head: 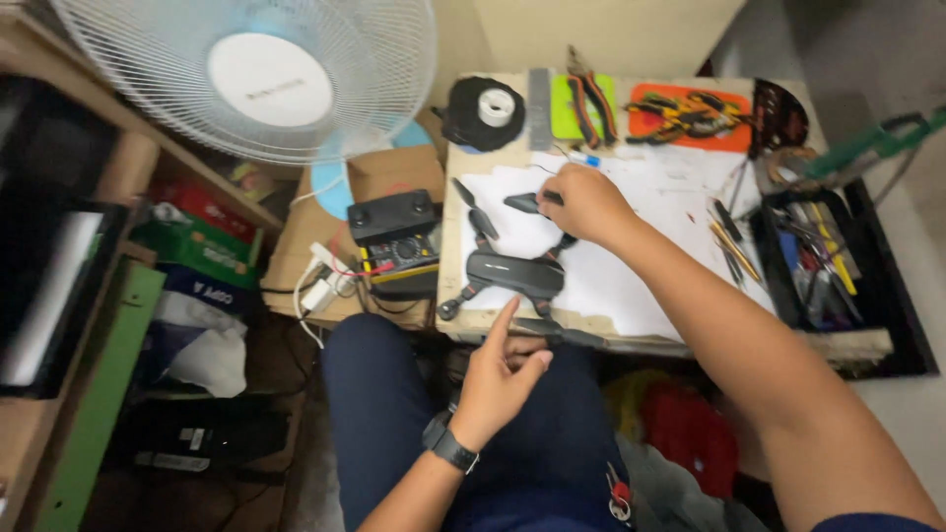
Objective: The person attaches propellers to a small black drone, rotating each propeller to align and secure it onto the motor mounts. The person then picks up a folded instruction sheet and unfolds it to view diagrams.
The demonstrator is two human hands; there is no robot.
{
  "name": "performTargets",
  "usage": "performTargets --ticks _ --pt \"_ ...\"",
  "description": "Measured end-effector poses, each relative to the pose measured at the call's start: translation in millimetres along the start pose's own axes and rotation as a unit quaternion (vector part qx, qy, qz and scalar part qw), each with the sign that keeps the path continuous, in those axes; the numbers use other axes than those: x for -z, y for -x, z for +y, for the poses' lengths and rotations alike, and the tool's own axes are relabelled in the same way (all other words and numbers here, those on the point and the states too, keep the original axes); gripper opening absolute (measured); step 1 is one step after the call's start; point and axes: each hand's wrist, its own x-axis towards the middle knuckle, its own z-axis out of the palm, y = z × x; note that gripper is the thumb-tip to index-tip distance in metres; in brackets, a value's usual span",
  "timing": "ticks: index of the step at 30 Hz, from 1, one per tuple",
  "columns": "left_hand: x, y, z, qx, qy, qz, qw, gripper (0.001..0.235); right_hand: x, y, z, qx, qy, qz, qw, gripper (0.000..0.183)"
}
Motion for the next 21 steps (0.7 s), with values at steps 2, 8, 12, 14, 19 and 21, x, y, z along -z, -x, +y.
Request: performTargets --ticks 2,8,12,14,19,21 --pt "15 9 5 -0.014 -0.037 0.013 0.999 0.084 -1 1 -8 -0.008 0.013 -0.007 1.0 0.021" --pt "50 19 28 -0.108 -0.141 0.114 0.977 0.036 -11 0 -6 -0.049 0.016 -0.01 0.999 0.023" --pt "83 4 54 -0.205 -0.234 0.214 0.926 0.028 11 17 -26 -0.015 -0.019 0.017 1.0 0.022" --pt "101 -6 49 -0.196 -0.287 0.192 0.918 0.045 8 21 -17 0.006 -0.018 0.048 0.999 0.019" --pt "114 -26 44 -0.094 -0.366 0.077 0.922 0.056 15 53 -22 0.115 -0.08 0.163 0.977 0.011" --pt "112 -33 38 -0.101 -0.365 0.066 0.923 0.045 19 60 -24 0.145 -0.156 0.204 0.956 0.007"
